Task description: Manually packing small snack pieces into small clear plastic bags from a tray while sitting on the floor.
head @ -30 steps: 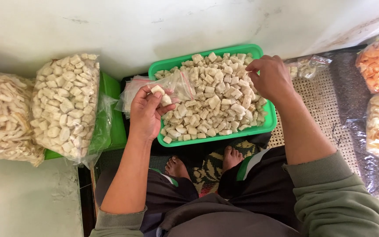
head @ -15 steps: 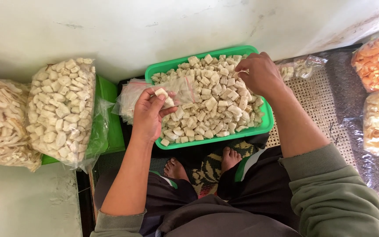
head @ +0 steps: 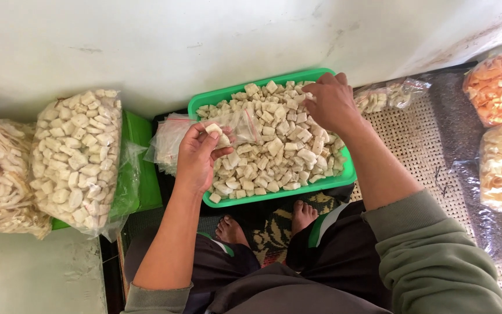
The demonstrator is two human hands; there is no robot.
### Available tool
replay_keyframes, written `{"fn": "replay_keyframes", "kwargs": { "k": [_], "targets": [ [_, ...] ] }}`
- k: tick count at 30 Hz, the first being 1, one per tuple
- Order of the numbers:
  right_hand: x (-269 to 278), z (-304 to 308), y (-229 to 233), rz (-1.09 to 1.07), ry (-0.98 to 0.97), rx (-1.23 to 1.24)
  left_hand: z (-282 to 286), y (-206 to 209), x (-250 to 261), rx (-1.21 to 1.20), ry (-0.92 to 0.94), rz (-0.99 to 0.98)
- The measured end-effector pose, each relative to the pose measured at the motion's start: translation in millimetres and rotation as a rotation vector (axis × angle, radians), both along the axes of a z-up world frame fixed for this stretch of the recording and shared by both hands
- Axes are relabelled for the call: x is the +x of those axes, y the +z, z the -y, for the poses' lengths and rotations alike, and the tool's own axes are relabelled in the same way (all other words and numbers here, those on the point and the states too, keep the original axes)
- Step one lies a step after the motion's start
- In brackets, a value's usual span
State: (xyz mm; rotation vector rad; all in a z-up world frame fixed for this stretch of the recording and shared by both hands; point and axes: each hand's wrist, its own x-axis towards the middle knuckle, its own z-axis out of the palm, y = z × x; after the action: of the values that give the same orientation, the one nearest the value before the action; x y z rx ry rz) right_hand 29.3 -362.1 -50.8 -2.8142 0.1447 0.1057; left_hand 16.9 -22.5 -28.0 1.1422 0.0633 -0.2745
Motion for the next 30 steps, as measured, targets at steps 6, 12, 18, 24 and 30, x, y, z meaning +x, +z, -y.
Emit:
{"fn": "replay_keyframes", "kwargs": {
  "k": [6,12,18,24,30],
  "targets": [
    [0.8,-15.3,5.5,-0.105,-0.019,-0.015,2.1,0.2,4.9,-0.013,0.021,0.000],
    [1.7,-8.9,2.4,-0.049,-0.003,0.022,-9.0,0.9,13.8,-0.041,0.054,0.007],
    [-8.8,-9.5,25.8,0.074,0.043,0.280,-15.4,4.5,16.7,-0.036,0.070,0.016],
    [-10.5,-5.5,33.9,0.013,-0.135,0.622,-12.4,0.4,14.0,-0.063,0.062,-0.003],
    [-42.9,-50.8,78.5,0.135,-0.166,1.145,-1.0,1.0,6.6,-0.086,0.012,-0.008]
  ]
}}
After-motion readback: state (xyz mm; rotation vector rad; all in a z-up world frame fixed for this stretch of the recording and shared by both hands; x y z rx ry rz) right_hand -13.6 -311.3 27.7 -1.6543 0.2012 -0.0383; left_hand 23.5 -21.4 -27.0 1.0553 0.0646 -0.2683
